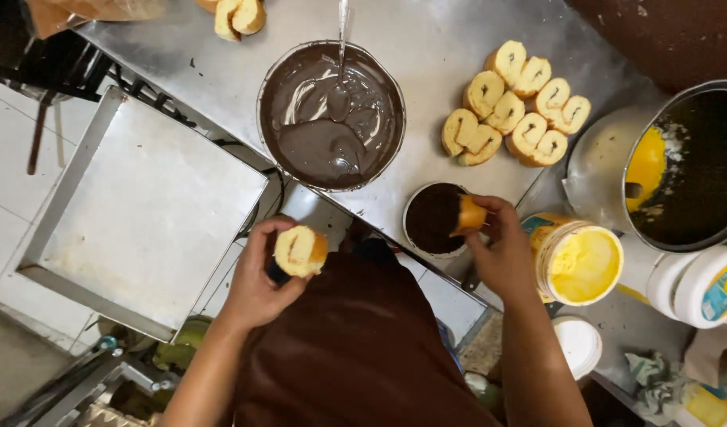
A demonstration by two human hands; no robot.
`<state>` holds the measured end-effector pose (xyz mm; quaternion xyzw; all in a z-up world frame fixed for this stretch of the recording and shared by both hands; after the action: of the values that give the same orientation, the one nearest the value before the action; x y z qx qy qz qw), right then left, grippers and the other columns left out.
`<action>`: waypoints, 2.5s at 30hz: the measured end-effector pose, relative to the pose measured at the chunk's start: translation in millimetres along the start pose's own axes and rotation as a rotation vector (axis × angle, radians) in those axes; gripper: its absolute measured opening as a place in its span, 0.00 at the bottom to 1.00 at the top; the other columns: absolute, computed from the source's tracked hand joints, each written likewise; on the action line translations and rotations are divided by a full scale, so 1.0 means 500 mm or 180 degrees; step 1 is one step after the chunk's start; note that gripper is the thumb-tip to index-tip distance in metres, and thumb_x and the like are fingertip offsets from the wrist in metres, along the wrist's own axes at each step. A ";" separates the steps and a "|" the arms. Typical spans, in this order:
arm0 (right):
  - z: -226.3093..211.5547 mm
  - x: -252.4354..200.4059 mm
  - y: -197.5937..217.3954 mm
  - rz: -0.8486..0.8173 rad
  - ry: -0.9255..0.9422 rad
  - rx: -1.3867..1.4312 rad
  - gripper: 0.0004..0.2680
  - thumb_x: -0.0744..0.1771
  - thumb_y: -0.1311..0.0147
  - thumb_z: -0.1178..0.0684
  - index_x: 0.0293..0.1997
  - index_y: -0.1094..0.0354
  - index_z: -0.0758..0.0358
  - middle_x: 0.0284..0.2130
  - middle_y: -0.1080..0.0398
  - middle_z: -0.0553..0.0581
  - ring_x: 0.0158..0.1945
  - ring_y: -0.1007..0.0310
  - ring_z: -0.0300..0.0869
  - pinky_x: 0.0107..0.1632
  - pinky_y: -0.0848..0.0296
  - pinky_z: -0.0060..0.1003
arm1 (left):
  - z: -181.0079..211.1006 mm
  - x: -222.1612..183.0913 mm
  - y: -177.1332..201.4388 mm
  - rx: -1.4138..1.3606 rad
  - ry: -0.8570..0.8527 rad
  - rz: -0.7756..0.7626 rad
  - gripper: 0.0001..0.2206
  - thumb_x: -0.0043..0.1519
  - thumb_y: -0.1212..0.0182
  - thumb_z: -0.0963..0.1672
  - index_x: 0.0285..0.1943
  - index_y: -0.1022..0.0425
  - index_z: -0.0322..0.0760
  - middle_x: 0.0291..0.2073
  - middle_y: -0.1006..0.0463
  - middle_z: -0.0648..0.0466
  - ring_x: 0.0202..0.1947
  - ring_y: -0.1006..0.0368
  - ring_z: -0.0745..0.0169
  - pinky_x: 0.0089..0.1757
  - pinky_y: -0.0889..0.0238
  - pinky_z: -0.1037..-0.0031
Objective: Dipping bread bites into chocolate glaze and sprinkles and arranging them on a tray, then applying glaze with a spatula.
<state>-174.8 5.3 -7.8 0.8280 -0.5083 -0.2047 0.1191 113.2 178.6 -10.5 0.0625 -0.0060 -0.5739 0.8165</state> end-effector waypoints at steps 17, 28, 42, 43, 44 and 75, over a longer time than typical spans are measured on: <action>-0.115 -0.001 -0.374 -0.1763 0.0183 0.1946 0.26 0.56 0.41 0.71 0.58 0.47 0.70 0.47 0.38 0.60 0.50 0.32 0.46 0.47 0.25 0.38 | -0.054 -0.181 0.155 -0.0418 0.0334 0.0667 0.27 0.43 0.36 0.36 0.52 0.40 0.29 0.44 0.28 0.41 0.43 0.33 0.52 0.39 0.36 0.64; -0.025 0.117 -0.697 -0.1041 0.1346 -0.1499 0.19 0.58 0.39 0.51 0.54 0.36 0.47 0.44 0.38 0.54 0.48 0.43 0.50 0.45 0.41 0.42 | -0.078 -0.276 0.289 -0.0012 0.0706 0.0707 0.26 0.48 0.37 0.39 0.55 0.43 0.39 0.48 0.34 0.52 0.47 0.36 0.62 0.44 0.39 0.77; -0.113 0.048 -0.668 -0.0476 0.1236 -0.2105 0.16 0.64 0.50 0.61 0.58 0.42 0.62 0.43 0.34 0.61 0.47 0.38 0.49 0.45 0.44 0.43 | -0.143 -0.228 0.353 -0.0262 0.0229 0.0752 0.28 0.43 0.33 0.36 0.52 0.42 0.28 0.49 0.32 0.40 0.52 0.35 0.50 0.48 0.38 0.60; -0.126 0.029 -0.655 -0.0491 0.1235 -0.2101 0.16 0.64 0.50 0.61 0.58 0.42 0.62 0.43 0.34 0.61 0.47 0.38 0.49 0.45 0.44 0.43 | -0.128 -0.209 0.342 -0.0259 0.0240 0.0761 0.28 0.43 0.33 0.36 0.52 0.42 0.28 0.49 0.32 0.40 0.52 0.35 0.50 0.48 0.38 0.60; -0.136 0.011 -0.644 -0.0843 0.1010 -0.1222 0.15 0.64 0.51 0.62 0.57 0.40 0.61 0.43 0.34 0.61 0.47 0.36 0.49 0.46 0.40 0.43 | -0.111 -0.189 0.331 -0.0091 0.0045 0.0738 0.26 0.44 0.33 0.37 0.51 0.40 0.30 0.48 0.33 0.42 0.52 0.37 0.48 0.48 0.40 0.60; -0.226 0.171 -0.270 -0.0966 0.1511 -0.2756 0.18 0.62 0.42 0.56 0.56 0.39 0.62 0.47 0.40 0.69 0.38 0.29 0.66 0.39 0.25 0.54 | -0.030 -0.133 0.151 -0.0075 0.0294 0.0409 0.21 0.52 0.37 0.38 0.54 0.36 0.35 0.50 0.36 0.46 0.53 0.38 0.49 0.51 0.41 0.62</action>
<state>18.6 -10.6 19.2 0.7909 -0.2101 -0.2178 0.5319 162.6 267.5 -12.8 0.0789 0.0344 -0.5168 0.8518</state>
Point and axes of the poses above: each hand's wrist, its own x-axis towards the middle knuckle, its own y-axis out of the back of the hand, z = x × y, the point moved 2 cm from there along x, towards the middle knuckle
